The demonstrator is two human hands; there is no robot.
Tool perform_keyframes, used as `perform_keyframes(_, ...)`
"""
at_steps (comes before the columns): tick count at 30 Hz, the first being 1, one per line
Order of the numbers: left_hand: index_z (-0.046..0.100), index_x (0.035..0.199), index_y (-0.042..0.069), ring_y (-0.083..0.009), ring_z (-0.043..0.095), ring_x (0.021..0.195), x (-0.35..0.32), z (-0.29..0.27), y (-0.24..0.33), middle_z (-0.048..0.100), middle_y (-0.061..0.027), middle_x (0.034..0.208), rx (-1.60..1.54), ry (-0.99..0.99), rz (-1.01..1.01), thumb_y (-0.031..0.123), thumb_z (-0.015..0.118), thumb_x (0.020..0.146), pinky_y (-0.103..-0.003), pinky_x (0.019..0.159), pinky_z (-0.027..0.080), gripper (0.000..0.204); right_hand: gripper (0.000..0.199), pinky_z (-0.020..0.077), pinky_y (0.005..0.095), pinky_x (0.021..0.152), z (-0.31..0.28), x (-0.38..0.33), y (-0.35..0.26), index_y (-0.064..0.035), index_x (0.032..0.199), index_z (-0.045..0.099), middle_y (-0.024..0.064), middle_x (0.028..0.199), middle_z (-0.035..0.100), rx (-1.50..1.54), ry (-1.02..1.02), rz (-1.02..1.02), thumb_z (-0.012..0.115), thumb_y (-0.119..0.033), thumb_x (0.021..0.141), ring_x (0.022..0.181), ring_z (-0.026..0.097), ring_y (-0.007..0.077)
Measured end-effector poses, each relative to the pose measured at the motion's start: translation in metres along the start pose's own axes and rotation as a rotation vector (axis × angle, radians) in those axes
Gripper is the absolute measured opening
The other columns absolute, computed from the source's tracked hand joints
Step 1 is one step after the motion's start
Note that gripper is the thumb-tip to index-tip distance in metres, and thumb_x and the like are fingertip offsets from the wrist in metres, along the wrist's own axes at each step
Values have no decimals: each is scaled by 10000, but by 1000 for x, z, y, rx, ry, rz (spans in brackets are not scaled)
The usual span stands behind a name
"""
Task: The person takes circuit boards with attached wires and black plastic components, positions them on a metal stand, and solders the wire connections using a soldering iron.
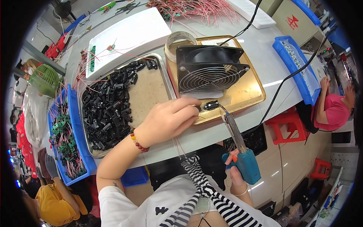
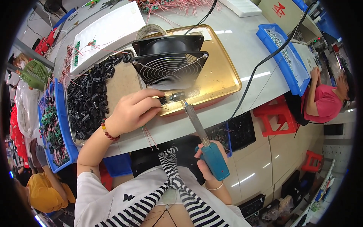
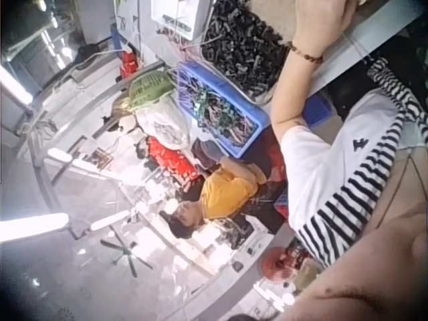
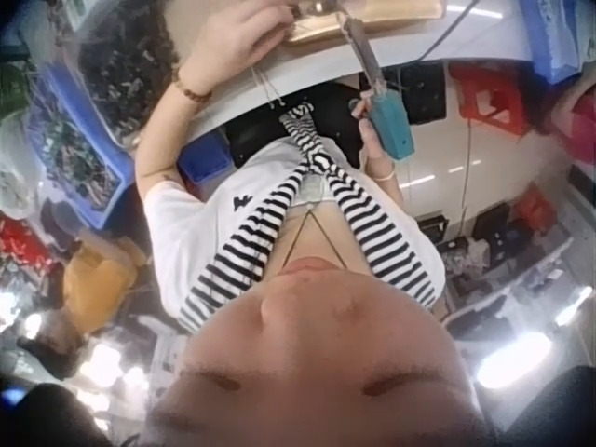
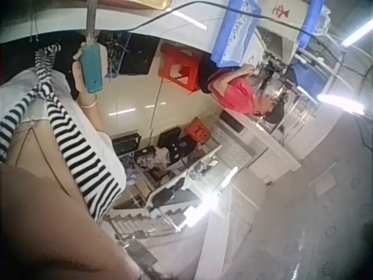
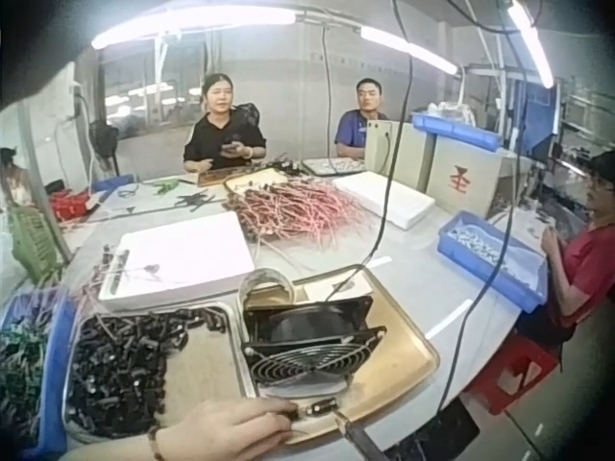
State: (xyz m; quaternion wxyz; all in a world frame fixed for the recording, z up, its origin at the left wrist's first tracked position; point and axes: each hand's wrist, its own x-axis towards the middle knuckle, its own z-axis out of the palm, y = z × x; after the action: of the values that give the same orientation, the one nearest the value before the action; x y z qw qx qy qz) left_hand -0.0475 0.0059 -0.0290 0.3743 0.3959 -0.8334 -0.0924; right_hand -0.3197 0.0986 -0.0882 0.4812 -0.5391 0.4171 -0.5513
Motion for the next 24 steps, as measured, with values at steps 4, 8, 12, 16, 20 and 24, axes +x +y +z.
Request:
perform_keyframes(4,625,855,57,-245,626,729,-3,0,-5,627,-81,871,23,1,-7,48,721,750,-332,611,517,144,445,461,271,637,-2,2,1,31,1035,607,89,867,579,25,-1,28,736,-295,760,676,594,161)
perform_keyframes(8,662,938,59,-233,623,716,0,0,0,621,-83,873,-6,-2,-93,51,721,751,-333,614,518,196,458,462,265,635,-1,4,-1,26,1030,592,74,862,581,60,41,47,748,-300,750,675,592,155)
perform_keyframes(12,680,1005,77,-222,622,707,0,2,-3,617,-73,873,30,-26,-71,59,724,751,-329,616,523,259,469,463,265,636,-3,4,0,22,1024,591,69,874,581,73,63,73,757,-310,737,667,586,151)
perform_keyframes(16,650,1002,81,-235,629,741,2,-1,0,588,-70,853,43,-31,-72,87,684,788,-340,637,528,217,481,468,275,651,-6,2,2,25,1032,584,72,896,583,79,60,92,763,-304,729,673,584,152)
perform_keyframes(20,650,981,85,-230,616,711,1,0,-3,577,-60,821,88,-43,-50,99,686,785,-337,617,521,199,478,472,291,669,-6,1,3,22,1052,576,86,946,598,127,77,110,764,-272,727,702,587,160)
perform_keyframes(24,643,969,86,-227,599,680,1,1,-5,550,-54,764,118,-63,-25,110,689,783,-340,602,512,193,484,416,266,679,-15,-2,12,-1,1145,510,105,1095,499,95,-27,102,678,-263,774,761,520,150)
